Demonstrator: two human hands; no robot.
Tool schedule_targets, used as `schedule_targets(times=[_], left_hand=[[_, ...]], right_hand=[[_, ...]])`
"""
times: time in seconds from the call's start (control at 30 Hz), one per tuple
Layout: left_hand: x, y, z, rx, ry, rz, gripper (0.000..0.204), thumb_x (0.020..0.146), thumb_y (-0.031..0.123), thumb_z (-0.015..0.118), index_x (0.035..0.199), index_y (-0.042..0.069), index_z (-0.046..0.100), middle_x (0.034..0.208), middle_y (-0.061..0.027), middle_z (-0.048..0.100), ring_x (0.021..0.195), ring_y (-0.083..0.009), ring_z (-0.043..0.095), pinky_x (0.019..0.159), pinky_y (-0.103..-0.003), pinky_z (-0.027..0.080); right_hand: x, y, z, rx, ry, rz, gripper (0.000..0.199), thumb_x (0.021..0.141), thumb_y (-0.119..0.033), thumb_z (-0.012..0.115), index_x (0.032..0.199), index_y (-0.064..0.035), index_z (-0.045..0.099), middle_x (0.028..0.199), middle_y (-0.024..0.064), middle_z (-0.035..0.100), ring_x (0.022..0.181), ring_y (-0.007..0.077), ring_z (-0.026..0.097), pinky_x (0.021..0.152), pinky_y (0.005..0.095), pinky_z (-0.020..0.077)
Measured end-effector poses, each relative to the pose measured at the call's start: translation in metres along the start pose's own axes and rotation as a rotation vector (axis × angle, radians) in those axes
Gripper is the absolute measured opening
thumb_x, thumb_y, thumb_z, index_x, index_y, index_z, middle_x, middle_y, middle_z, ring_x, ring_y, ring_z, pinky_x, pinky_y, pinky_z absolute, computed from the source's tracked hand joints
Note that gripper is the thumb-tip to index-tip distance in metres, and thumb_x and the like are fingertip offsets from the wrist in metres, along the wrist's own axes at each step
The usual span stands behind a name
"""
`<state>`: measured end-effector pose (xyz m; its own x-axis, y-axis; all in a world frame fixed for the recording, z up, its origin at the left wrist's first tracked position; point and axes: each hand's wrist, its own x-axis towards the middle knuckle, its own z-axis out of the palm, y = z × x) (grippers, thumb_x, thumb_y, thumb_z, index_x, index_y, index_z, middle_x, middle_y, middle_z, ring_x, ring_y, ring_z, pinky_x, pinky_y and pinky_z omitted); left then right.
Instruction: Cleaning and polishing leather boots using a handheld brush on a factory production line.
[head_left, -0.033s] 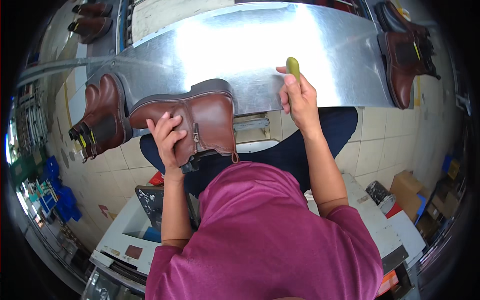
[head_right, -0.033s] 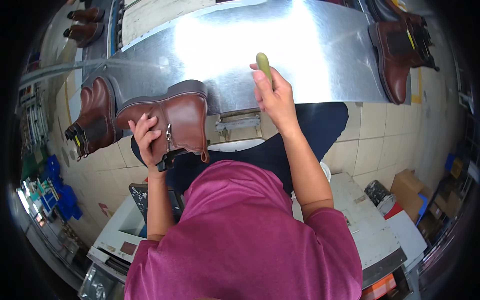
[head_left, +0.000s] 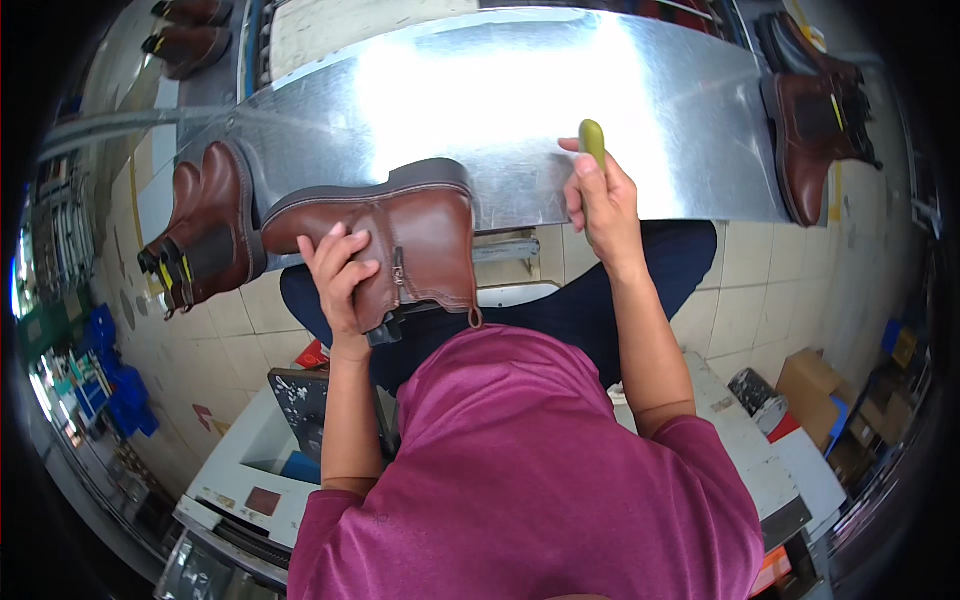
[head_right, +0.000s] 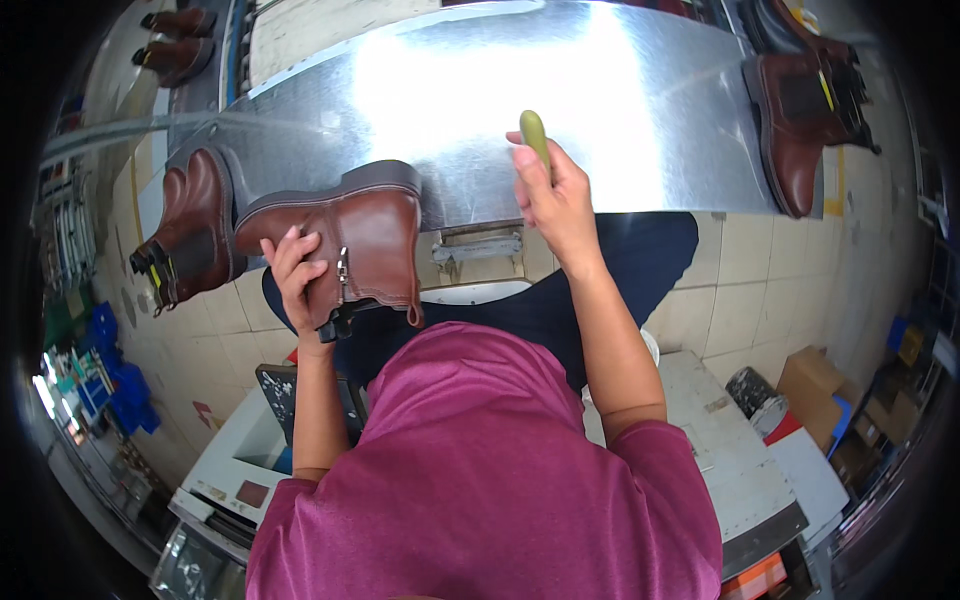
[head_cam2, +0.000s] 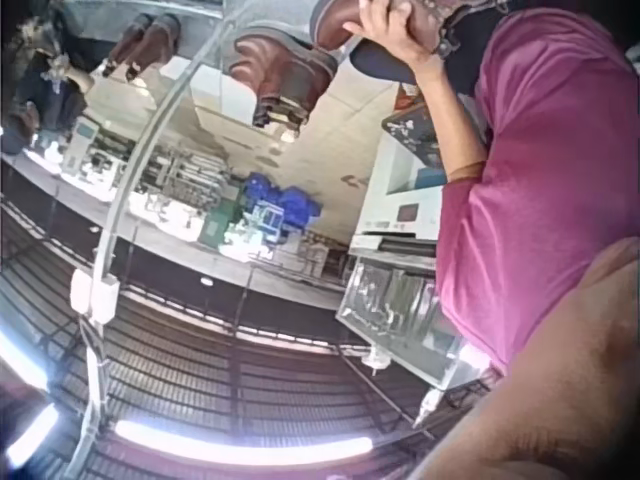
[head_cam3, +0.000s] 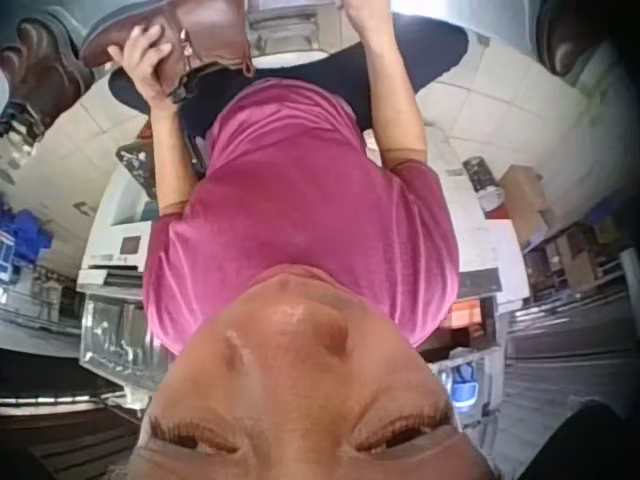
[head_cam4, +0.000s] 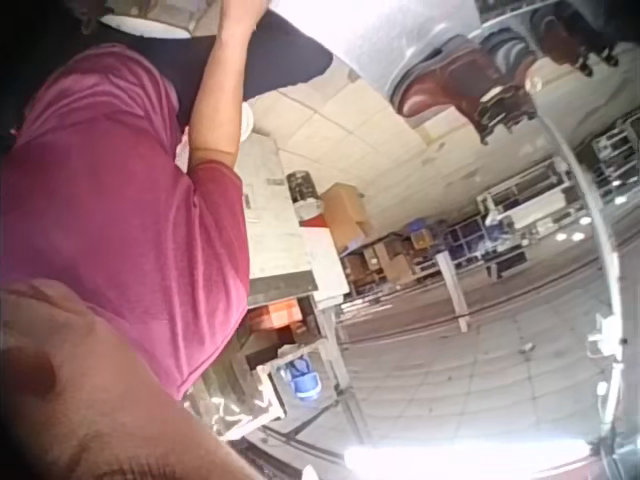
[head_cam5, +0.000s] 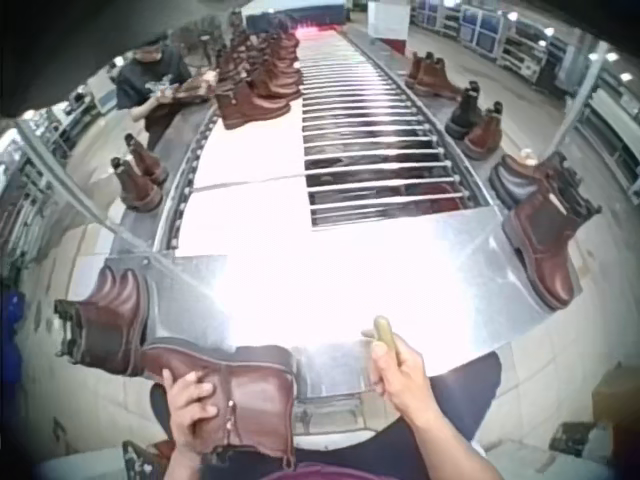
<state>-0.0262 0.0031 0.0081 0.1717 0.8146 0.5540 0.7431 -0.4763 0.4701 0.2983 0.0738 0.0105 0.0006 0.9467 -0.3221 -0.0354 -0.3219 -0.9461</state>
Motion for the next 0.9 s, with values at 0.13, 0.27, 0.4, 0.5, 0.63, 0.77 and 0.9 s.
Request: schedule_targets(times=[0.13,0.27,0.4,0.5,0.63,0.77,0.9], left_hand=[[-0.008,0.003,-0.001,-0.035,0.004,0.005,0.029,0.084,0.011,0.072,0.109,0.017,0.057,0.125,-0.0075,0.065,0.129,-0.031,0.056,0.123,-0.055,0.019],[-0.008,0.011,-0.001,-0.043,0.016,-0.012,0.031,0.083,0.015,0.073,0.11,0.016,0.057,0.125,-0.0076,0.064,0.129,-0.0312,0.055,0.123,-0.056,0.018],[-0.008,0.011,-0.003,-0.052,-0.009,0.006,0.036,0.083,0.019,0.075,0.114,0.016,0.056,0.129,-0.0089,0.064,0.133,-0.0314,0.052,0.124,-0.056,0.016],[-0.002,0.013,-0.006,-0.057,-0.037,-0.011,0.04,0.081,0.022,0.076,0.119,0.016,0.062,0.135,-0.0097,0.063,0.135,-0.0317,0.05,0.124,-0.054,0.015],[0.0,0.022,-0.014,0.015,-0.13,-0.048,0.039,0.081,0.027,0.076,0.119,0.018,0.072,0.138,-0.009,0.062,0.138,-0.0312,0.047,0.125,-0.051,0.013],[-0.002,0.023,-0.011,0.011,-0.131,-0.074,0.032,0.084,0.022,0.071,0.116,0.02,0.073,0.137,-0.0074,0.062,0.139,-0.03,0.046,0.125,-0.05,0.012],[0.0,0.024,-0.01,-0.017,-0.118,-0.113,0.03,0.086,0.017,0.069,0.115,0.02,0.074,0.136,-0.0064,0.063,0.138,-0.0295,0.046,0.125,-0.05,0.012]], right_hand=[[-0.001,-0.001,0.004,0.011,0.018,-0.015,0.047,0.104,-0.041,0.055,0.127,-0.0006,0.063,0.063,-0.0033,0.047,0.05,0.0042,0.04,0.047,0.0211,0.0337],[-0.001,-0.001,0.005,-0.011,0.027,-0.003,0.048,0.105,-0.042,0.054,0.128,0.0001,0.063,0.063,-0.0032,0.046,0.05,0.0042,0.04,0.047,0.021,0.0351],[0.002,-0.005,0.006,0.012,0.035,0.018,0.042,0.103,-0.038,0.059,0.121,-0.0003,0.063,0.064,-0.0025,0.048,0.051,0.0052,0.043,0.047,0.0214,0.0368],[0.009,-0.003,0.018,0.058,0.044,0.019,0.03,0.1,-0.03,0.064,0.109,-0.0019,0.062,0.064,-0.0003,0.05,0.05,0.0084,0.046,0.048,0.0239,0.0393],[0.028,-0.026,0.06,0.502,-0.123,-0.014,0.021,0.098,-0.022,0.065,0.101,-0.0021,0.059,0.065,0.0032,0.051,0.049,0.0127,0.048,0.047,0.0284,0.0414],[0.046,-0.05,0.102,0.67,-0.198,-0.1,0.021,0.099,-0.022,0.064,0.1,-0.0017,0.058,0.063,0.0037,0.049,0.048,0.0127,0.048,0.046,0.0284,0.0405],[0.052,-0.049,0.118,0.605,-0.28,-0.141,0.02,0.1,-0.024,0.063,0.1,-0.0046,0.057,0.061,0.0029,0.047,0.046,0.012,0.044,0.045,0.0278,0.0382]])
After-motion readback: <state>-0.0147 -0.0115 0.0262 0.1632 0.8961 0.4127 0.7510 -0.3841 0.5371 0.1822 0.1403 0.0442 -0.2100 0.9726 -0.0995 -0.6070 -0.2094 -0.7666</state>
